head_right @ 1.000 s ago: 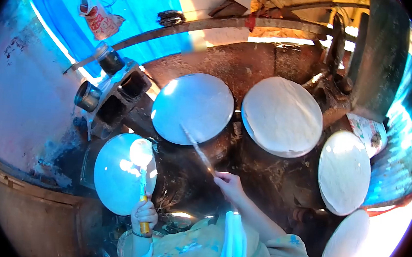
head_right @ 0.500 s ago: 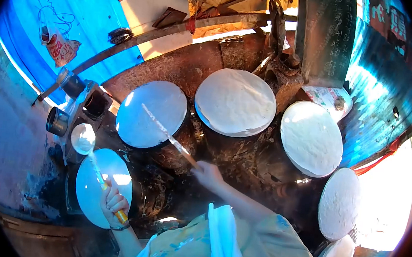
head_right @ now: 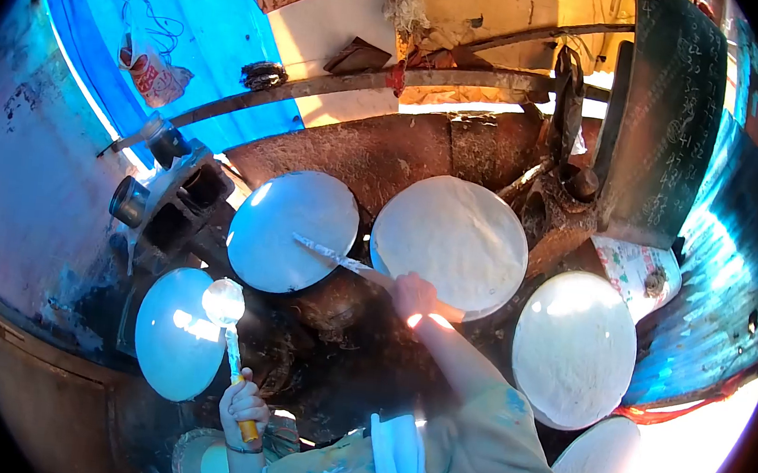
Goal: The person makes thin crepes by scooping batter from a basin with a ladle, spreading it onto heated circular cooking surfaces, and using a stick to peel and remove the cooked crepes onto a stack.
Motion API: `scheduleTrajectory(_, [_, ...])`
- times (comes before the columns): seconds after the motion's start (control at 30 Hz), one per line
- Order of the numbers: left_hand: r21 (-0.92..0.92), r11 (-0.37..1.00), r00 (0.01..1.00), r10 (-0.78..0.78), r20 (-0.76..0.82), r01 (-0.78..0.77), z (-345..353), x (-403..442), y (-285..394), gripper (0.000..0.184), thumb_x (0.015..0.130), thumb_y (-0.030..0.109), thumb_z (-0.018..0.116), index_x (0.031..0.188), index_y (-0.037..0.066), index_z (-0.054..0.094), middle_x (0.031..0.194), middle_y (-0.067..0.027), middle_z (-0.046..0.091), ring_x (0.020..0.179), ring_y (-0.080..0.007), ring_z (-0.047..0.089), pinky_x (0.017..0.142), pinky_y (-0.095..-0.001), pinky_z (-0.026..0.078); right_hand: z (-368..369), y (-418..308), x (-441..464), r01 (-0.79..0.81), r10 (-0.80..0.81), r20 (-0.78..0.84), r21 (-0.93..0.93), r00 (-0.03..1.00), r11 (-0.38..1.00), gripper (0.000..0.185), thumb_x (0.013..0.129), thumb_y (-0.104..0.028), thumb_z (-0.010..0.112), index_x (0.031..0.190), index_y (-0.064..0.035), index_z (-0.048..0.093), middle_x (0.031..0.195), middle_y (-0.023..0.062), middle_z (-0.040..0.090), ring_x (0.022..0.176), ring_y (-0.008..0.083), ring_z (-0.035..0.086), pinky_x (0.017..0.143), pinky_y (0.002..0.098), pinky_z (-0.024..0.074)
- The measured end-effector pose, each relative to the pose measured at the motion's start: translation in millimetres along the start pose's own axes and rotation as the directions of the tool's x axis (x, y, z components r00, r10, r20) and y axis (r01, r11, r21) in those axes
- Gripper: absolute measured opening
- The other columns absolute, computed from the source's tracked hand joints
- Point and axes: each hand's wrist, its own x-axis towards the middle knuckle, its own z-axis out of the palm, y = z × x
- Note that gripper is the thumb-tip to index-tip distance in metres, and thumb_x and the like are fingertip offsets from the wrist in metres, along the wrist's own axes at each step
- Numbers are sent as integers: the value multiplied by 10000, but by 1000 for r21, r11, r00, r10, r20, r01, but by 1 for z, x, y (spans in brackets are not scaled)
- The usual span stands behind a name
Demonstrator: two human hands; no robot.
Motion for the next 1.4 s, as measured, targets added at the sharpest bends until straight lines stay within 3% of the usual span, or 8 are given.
scheduleTrajectory(0.2, [44,995,996,86,18,-86,-2,5,-21,232,910,83,359,1100,12,471,542,26,334,385,-12,335,374,-154,338,-83,14,21,49,-16,-261,118,965,992,124,663,-149,600,743,-56,587,812,126,564,794,325,554,721,419,453])
scheduleTrajectory(0.33, [46,999,999,28,21,-29,-5,9,-22,217,921,68,351,1098,28,470,539,17,341,381,-16,331,366,-155,326,-140,41,16,177,-24,-650,171,759,969,103,698,-112,620,694,-20,573,682,175,549,633,359,545,599,401,442])
scheduleTrajectory(0.53, [45,990,991,-134,-2,134,-10,18,-12,210,916,58,368,1096,41,476,545,15,342,379,-23,329,363,-155,315,-222,39,-103,251,97,-828,277,553,928,145,759,5,629,681,19,507,608,84,441,524,157,381,502,276,318])
scheduleTrajectory(0.7, [63,934,935,-346,-76,351,-16,30,-6,219,921,61,351,1095,42,482,550,10,339,379,-29,331,364,-156,321,-269,58,-226,27,402,-723,502,562,864,154,774,-38,629,658,7,539,569,-56,410,540,45,326,482,236,278])
scheduleTrajectory(1.0, [-25,702,692,-707,-146,712,-42,57,-49,300,938,116,323,1176,-34,428,571,23,341,424,-30,391,415,-181,385,-327,132,-390,-528,612,-487,315,623,789,173,723,-133,662,647,9,600,523,-30,422,526,62,403,487,270,327])
scheduleTrajectory(1.23, [-45,536,524,-838,-151,843,-58,52,-117,312,957,151,312,1204,-26,382,582,14,335,431,-40,385,430,-198,382,-321,184,-600,-429,819,-569,760,-78,488,152,768,-156,664,735,-15,618,542,-36,479,390,21,339,356,195,225])
scheduleTrajectory(1.3, [-38,490,475,-859,-188,871,-67,52,-137,302,957,151,322,1200,-11,401,565,12,347,416,-46,366,423,-200,377,-282,193,-665,-88,808,-459,883,-370,461,133,763,-168,674,702,-74,603,513,-60,445,377,17,333,339,198,217])
scheduleTrajectory(1.4, [-42,441,423,-881,-213,897,-67,41,-180,299,957,151,325,1191,-19,403,564,13,348,413,-43,374,415,-199,379,-205,217,-767,194,761,-289,858,-581,475,108,795,-143,638,728,-87,574,549,-37,477,355,20,323,309,194,180])
